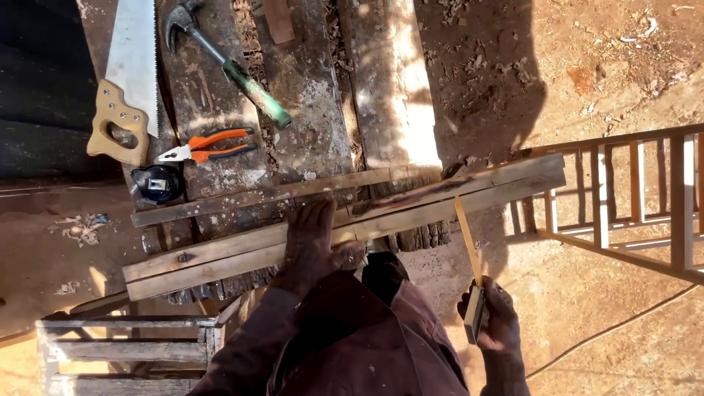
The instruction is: Measuring and marking wooden planks using a tape measure, square ruler, and pencil in a workshop environment.
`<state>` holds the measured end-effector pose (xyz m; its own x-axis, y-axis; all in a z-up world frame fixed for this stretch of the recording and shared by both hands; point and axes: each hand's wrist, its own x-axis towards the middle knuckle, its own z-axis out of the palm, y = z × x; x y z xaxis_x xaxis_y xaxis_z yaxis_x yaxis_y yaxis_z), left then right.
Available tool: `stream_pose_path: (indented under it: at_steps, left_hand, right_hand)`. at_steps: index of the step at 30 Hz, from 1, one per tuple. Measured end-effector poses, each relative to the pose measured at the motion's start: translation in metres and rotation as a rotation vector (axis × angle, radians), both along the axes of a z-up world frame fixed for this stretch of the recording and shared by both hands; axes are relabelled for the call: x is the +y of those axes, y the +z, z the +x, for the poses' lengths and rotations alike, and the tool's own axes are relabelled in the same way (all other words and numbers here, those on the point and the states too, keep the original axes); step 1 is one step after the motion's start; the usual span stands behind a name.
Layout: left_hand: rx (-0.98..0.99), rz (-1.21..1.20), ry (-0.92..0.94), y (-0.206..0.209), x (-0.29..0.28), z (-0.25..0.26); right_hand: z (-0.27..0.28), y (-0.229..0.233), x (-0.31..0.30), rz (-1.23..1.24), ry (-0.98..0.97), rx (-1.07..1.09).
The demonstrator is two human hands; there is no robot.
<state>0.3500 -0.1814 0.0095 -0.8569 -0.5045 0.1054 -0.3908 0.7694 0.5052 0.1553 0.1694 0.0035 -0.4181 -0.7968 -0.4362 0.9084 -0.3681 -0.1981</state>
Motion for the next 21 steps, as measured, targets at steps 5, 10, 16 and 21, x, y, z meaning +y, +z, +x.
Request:
stream_pose_path:
  at_steps: [5,10,16,21]
  left_hand:
    - [0.050,-0.149,-0.012,0.009,0.003,-0.004]
    - [-0.061,-0.088,0.006,-0.028,0.000,0.002]
    - [-0.130,-0.044,0.030,-0.022,-0.001,0.000]
    - [-0.111,-0.038,0.047,-0.014,0.002,-0.002]
  right_hand:
    - [-0.020,-0.006,0.014,0.439,0.010,0.312]
    - [-0.037,0.000,0.027,0.475,-0.081,0.383]
    - [-0.045,0.021,0.018,0.422,-0.198,0.518]
    - [-0.044,0.018,0.008,0.375,-0.227,0.569]
